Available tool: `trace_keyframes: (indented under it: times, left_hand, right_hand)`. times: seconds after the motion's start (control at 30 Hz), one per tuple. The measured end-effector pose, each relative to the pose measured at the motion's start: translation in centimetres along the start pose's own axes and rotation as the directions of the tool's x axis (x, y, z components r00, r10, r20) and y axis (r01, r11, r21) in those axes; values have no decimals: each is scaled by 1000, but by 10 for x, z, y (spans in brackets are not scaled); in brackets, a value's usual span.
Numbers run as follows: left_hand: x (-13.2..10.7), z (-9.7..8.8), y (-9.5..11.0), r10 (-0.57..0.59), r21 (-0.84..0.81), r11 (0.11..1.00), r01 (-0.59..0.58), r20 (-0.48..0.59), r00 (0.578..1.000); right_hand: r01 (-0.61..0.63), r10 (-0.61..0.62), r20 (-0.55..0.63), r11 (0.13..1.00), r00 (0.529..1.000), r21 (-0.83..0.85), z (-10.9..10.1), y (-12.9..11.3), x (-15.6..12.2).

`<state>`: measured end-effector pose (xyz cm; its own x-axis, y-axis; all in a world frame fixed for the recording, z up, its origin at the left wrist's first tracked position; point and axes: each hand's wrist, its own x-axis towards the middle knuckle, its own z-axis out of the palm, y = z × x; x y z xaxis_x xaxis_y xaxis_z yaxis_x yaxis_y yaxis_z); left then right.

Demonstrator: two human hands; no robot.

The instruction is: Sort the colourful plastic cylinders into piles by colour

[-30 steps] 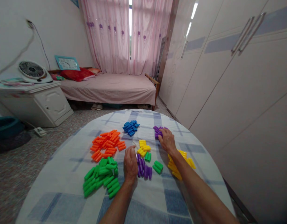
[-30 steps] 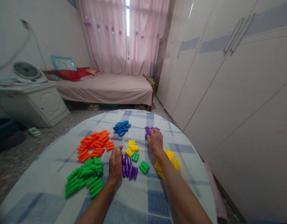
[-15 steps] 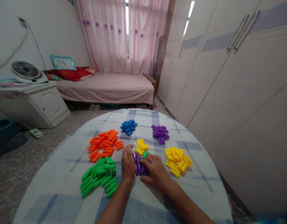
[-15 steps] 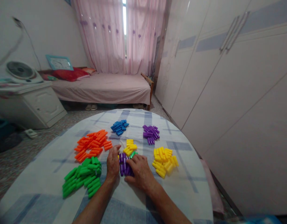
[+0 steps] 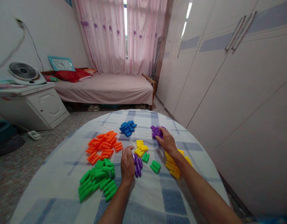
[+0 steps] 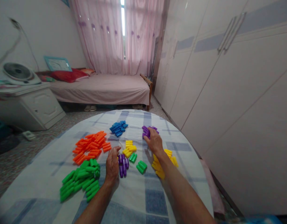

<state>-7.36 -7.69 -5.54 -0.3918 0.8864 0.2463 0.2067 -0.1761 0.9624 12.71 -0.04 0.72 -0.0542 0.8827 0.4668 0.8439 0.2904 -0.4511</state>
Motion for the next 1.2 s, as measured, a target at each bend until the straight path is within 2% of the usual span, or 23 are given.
trace_keyframes:
  times: [0.07, 0.13, 0.27, 0.37, 0.43, 0.5, 0.57, 0.63, 0.7, 0.73, 0.83, 1.03, 1.2]
  left_hand:
    - [0, 0, -1, 3, 1, 1000, -3, 2, 1000]
    - [0, 1, -3, 9, 3, 1000, -9, 11, 1000]
    - [-1, 1, -1, 4, -7, 1000, -4, 3, 1000]
    - [-1, 1, 2, 9, 4, 1000, -9, 8, 1000]
    - [-1, 1, 3, 4, 6, 1000, -4, 4, 1000]
    - [-1, 1, 1, -13, -11, 1000, 13, -15, 1000]
    - [-1, 1, -2, -30, -33, 999, 29, -31, 999]
    - [-1, 0, -5, -31, -41, 999, 29, -37, 999]
    - [-1, -1, -7, -13, -32, 999, 12, -29, 999]
    - [-1, -1, -7, -7, -26, 1000, 6, -24, 1000]
    - [-1, -2, -5, -25, -29, 999, 24, -30, 999]
    - [-2, -1, -1, -69, -78, 995, 66, -40, 997]
    - [-2, -2, 1, -93, -104, 990, 92, -9, 996]
  right_hand:
    - [-32, 31, -10, 991, 999, -126, 4, 10, 19]
    - [-13, 20, 26, 973, 999, -232, 10, 18, 28]
    - [59, -9, 148, 940, 989, -337, 21, 27, 29]
    - [46, -7, 107, 928, 994, -371, 23, 22, 23]
    - [67, -42, 81, 943, 996, -327, 21, 11, 16]
    - [148, -123, 134, 969, 983, -198, 20, -5, 3]
    - [267, -256, 247, 964, 935, -10, 20, -23, -17]
    - [361, -389, 322, 921, 863, 145, 23, -40, -39]
    - [404, -457, 359, 889, 814, 216, 26, -54, -60]
    - [405, -463, 369, 886, 806, 227, 28, -59, -67]
    - [370, -422, 372, 906, 827, 206, 30, -69, -80]
    - [355, -399, 367, 916, 840, 185, 30, -75, -84]
    - [291, -342, 327, 936, 881, 195, 31, -83, -88]
